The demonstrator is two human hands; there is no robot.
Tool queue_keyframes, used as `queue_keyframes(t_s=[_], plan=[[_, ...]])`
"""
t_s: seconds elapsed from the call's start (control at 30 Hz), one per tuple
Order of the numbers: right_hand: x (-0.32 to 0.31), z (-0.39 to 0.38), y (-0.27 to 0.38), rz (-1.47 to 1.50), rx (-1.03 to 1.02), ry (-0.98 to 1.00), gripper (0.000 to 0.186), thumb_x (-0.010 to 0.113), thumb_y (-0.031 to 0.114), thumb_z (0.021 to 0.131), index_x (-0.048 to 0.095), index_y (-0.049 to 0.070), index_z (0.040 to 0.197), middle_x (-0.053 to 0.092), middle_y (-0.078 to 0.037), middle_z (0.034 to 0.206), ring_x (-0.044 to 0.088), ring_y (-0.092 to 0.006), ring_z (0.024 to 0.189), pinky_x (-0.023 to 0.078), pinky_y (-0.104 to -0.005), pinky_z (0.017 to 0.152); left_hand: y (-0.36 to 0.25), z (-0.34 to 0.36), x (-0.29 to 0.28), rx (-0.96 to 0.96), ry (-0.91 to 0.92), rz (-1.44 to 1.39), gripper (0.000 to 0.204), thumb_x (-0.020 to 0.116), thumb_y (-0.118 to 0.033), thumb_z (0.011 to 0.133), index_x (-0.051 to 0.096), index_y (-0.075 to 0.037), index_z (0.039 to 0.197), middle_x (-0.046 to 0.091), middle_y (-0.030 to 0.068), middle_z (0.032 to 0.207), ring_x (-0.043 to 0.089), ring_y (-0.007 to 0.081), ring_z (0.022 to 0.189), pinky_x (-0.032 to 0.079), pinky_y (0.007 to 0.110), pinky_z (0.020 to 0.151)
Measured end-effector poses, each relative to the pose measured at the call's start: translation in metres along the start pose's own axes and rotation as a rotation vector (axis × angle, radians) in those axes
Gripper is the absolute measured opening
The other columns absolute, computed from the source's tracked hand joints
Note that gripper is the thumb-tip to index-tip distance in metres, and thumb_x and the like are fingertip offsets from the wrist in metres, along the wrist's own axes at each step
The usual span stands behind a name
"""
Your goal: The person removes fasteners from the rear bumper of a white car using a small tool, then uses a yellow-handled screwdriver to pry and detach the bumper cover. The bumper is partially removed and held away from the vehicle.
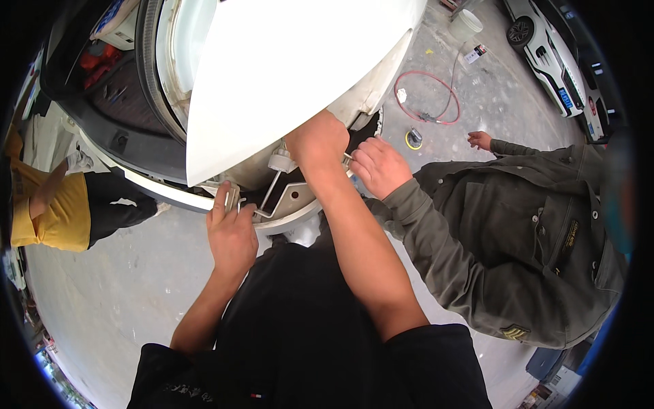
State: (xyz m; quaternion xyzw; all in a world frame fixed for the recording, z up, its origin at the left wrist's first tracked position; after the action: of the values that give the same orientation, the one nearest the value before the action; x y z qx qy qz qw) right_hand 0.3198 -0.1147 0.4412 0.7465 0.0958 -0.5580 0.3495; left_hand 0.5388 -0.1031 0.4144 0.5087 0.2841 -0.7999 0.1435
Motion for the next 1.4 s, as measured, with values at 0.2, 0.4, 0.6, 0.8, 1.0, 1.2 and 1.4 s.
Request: queue_keyframes(t_s=[0.2, 0.4, 0.6, 0.8, 1.0, 1.2, 1.4], plan=[[0.035, 0.02, -0.039, 0.333, -0.348, -0.22, 0.033, 0.057, 0.029, 0.084, 0.067, -0.002, 0.091, 0.068, -0.021, 0.081, 0.067, -0.0395, 0.078, 0.053, -0.0434, 0.067, -0.003, -0.001, 0.003, 0.018, -0.023, -0.025, 0.02, 0.056, 0.0, 0.075, 0.07, -0.001, 0.09, 0.064, 0.0171, 0.081, 0.047, 0.0365, 0.126, 0.041, 0.045, 0.083], [0.015, -0.003, -0.001, 0.155, -0.044, -0.101, 0.027, 0.058, 0.021, 0.084, 0.065, -0.004, 0.09, 0.067, -0.023, 0.075, 0.065, -0.0421, 0.072, 0.053, -0.0442, 0.065, 0.004, -0.003, 0.001, 0.016, -0.027, -0.014, 0.02, 0.056, -0.001, 0.076, 0.07, -0.001, 0.09, 0.065, 0.0172, 0.081, 0.048, 0.0362, 0.125, 0.04, 0.045, 0.084], [0.029, 0.014, -0.028, 0.321, -0.247, -0.13, 0.029, 0.058, 0.023, 0.085, 0.065, -0.005, 0.09, 0.068, -0.024, 0.083, 0.066, -0.0406, 0.078, 0.053, -0.0439, 0.07, 0.002, -0.004, 0.001, 0.05, -0.028, -0.043, 0.019, 0.056, 0.0, 0.076, 0.069, -0.001, 0.09, 0.065, 0.017, 0.079, 0.049, 0.036, 0.125, 0.04, 0.044, 0.082], [0.04, 0.01, -0.025, 0.451, -0.064, -0.168, 0.033, 0.061, 0.027, 0.084, 0.062, -0.005, 0.091, 0.067, -0.023, 0.094, 0.065, -0.0412, 0.083, 0.051, -0.043, 0.074, 0.006, -0.007, 0.001, 0.043, -0.046, -0.056, 0.019, 0.057, -0.001, 0.075, 0.069, -0.001, 0.09, 0.064, 0.0155, 0.077, 0.049, 0.0357, 0.124, 0.039, 0.045, 0.082], [0.041, -0.006, 0.004, 0.521, 0.111, -0.323, 0.036, 0.061, 0.03, 0.084, 0.061, -0.004, 0.096, 0.069, -0.02, 0.092, 0.067, -0.0376, 0.083, 0.051, -0.0418, 0.074, 0.01, -0.01, 0.002, 0.045, -0.049, -0.057, 0.019, 0.058, -0.001, 0.075, 0.07, -0.001, 0.09, 0.063, 0.0138, 0.076, 0.049, 0.0344, 0.125, 0.038, 0.046, 0.083], [0.058, 0.019, -0.039, 0.77, -0.114, -0.275, 0.033, 0.062, 0.027, 0.082, 0.064, -0.003, 0.095, 0.069, -0.021, 0.088, 0.067, -0.0374, 0.083, 0.05, -0.0414, 0.073, 0.005, -0.008, 0.002, 0.082, -0.068, -0.075, 0.017, 0.059, -0.003, 0.075, 0.07, -0.001, 0.088, 0.063, 0.0138, 0.074, 0.05, 0.0344, 0.123, 0.037, 0.046, 0.083], [0.042, -0.008, -0.001, 0.251, 0.035, -0.346, 0.029, 0.064, 0.024, 0.08, 0.066, -0.002, 0.092, 0.068, -0.022, 0.09, 0.067, -0.0389, 0.079, 0.053, -0.0427, 0.07, 0.012, -0.009, 0.003, 0.088, -0.116, -0.06, 0.014, 0.06, -0.001, 0.073, 0.069, -0.002, 0.084, 0.059, 0.0109, 0.069, 0.05, 0.0319, 0.124, 0.036, 0.046, 0.081]])
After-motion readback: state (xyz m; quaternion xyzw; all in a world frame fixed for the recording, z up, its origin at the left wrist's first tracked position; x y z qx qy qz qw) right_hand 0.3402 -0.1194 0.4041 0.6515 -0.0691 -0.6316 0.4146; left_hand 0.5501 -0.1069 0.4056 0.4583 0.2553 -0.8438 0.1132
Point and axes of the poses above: each hand's wrist, its own z-axis towards the middle knuckle, its own x-axis out of the palm, y = z × x, the point moved 1 cm from there along z, towards the middle knuckle
